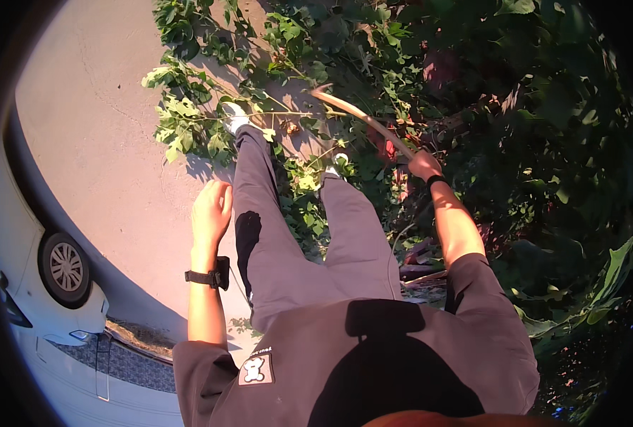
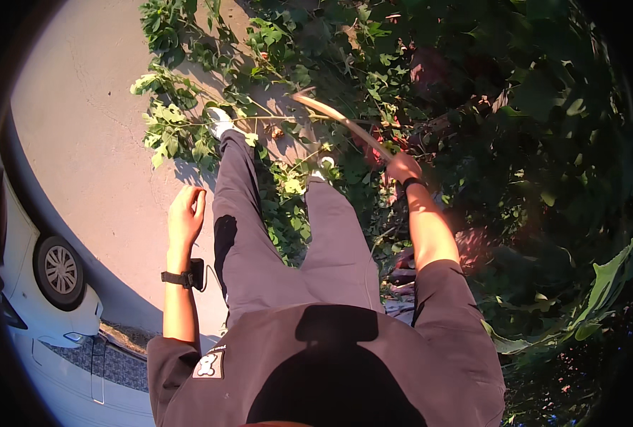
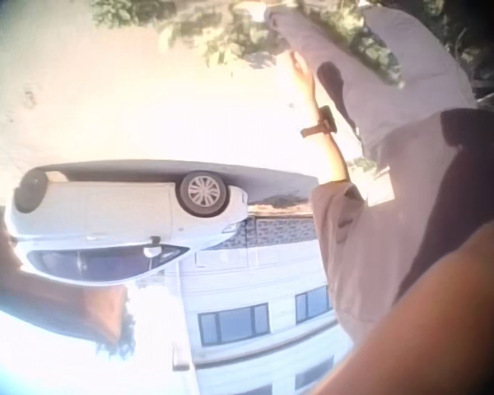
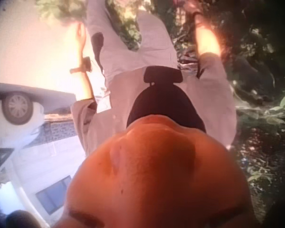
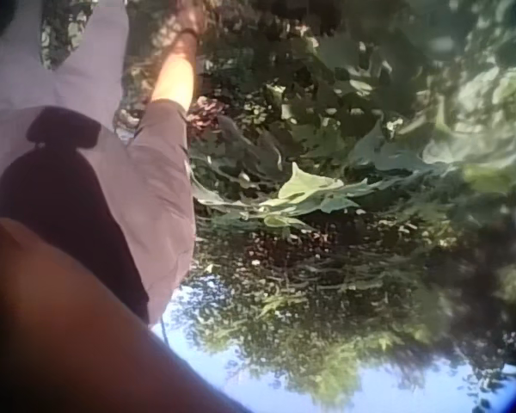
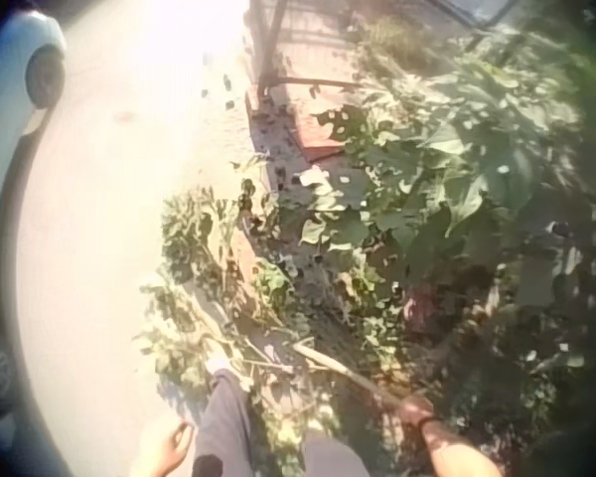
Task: The person picks leaves from a tree by hand while using a long curved stick to pull branches down closer to them.
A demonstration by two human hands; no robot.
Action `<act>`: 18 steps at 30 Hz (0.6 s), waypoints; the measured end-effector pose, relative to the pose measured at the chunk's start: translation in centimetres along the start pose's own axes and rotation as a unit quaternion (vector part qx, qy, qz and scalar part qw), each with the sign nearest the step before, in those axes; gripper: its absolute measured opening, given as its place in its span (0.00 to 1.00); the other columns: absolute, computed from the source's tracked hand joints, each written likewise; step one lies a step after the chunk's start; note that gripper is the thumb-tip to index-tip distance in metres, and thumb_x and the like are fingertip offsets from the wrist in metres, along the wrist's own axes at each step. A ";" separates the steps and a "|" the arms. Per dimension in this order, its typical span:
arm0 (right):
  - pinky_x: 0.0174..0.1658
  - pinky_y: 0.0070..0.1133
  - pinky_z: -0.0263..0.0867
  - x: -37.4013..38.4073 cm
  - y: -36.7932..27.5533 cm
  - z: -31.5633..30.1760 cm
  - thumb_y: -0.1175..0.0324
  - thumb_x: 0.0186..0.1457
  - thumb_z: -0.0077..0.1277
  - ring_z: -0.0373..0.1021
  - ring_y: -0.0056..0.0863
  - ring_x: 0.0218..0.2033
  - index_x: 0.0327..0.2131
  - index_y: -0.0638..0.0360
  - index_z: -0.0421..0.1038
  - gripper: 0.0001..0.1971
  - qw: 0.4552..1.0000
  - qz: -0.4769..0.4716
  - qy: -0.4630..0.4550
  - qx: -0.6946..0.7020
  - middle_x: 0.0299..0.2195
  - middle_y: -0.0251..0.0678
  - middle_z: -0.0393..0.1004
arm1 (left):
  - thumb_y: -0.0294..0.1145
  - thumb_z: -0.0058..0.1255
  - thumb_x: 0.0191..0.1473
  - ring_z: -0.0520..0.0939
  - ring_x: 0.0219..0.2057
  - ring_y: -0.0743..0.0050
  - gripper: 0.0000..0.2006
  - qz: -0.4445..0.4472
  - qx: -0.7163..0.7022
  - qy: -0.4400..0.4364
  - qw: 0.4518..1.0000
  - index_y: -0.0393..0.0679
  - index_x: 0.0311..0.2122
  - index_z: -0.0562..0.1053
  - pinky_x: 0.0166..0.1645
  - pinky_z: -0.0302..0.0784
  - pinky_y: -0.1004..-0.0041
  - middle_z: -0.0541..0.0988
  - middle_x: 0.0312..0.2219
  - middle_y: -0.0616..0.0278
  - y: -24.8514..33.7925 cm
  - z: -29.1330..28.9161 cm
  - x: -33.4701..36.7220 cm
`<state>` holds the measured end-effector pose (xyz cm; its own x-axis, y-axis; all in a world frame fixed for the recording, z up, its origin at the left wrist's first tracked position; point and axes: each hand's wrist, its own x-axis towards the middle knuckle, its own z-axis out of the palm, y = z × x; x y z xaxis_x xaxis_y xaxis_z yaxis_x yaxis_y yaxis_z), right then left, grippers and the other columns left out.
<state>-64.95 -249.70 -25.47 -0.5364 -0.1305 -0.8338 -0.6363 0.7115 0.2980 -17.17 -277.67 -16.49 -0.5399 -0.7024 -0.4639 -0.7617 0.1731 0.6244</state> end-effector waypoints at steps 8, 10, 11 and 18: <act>0.15 0.30 0.59 -6.4 10.6 6.4 0.67 0.49 0.52 0.69 0.32 0.12 0.22 0.69 0.71 0.12 0.964 0.196 0.002 0.181 0.11 0.37 0.68 | 0.25 0.51 0.55 0.77 0.29 0.50 0.02 0.028 -0.027 -0.014 0.999 0.38 0.32 0.72 0.35 0.72 0.63 0.74 0.26 0.52 0.2 0.1 0.9; 0.15 0.29 0.59 -6.5 8.5 6.3 0.66 0.50 0.53 0.67 0.30 0.11 0.22 0.68 0.70 0.13 0.951 0.151 -0.029 0.268 0.11 0.34 0.67 | 0.25 0.51 0.55 0.77 0.29 0.50 0.03 0.008 -0.072 0.009 0.997 0.38 0.32 0.72 0.35 0.72 0.64 0.74 0.26 0.52 -0.2 0.4 1.2; 0.16 0.29 0.59 -6.6 7.1 6.2 0.66 0.50 0.53 0.67 0.29 0.11 0.22 0.67 0.70 0.12 0.948 0.095 -0.040 0.300 0.12 0.35 0.68 | 0.25 0.51 0.55 0.76 0.29 0.50 0.03 0.010 -0.061 0.019 0.998 0.38 0.32 0.72 0.34 0.72 0.64 0.74 0.25 0.53 -0.2 0.5 0.5; 0.35 0.36 0.71 -9.2 -20.0 -7.7 0.62 0.43 0.53 0.75 0.47 0.29 0.28 0.64 0.76 0.14 0.940 -0.303 0.012 0.153 0.25 0.51 0.76 | 0.26 0.51 0.56 0.76 0.28 0.51 0.04 0.021 -0.034 0.006 0.999 0.38 0.32 0.73 0.34 0.72 0.63 0.74 0.25 0.53 -0.1 1.3 -0.2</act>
<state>-51.59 -268.05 -20.13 -0.1409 -0.5898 -0.7952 -0.6424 0.6656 -0.3798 -17.47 -276.62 -17.29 -0.5658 -0.7035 -0.4301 -0.7124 0.1544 0.6846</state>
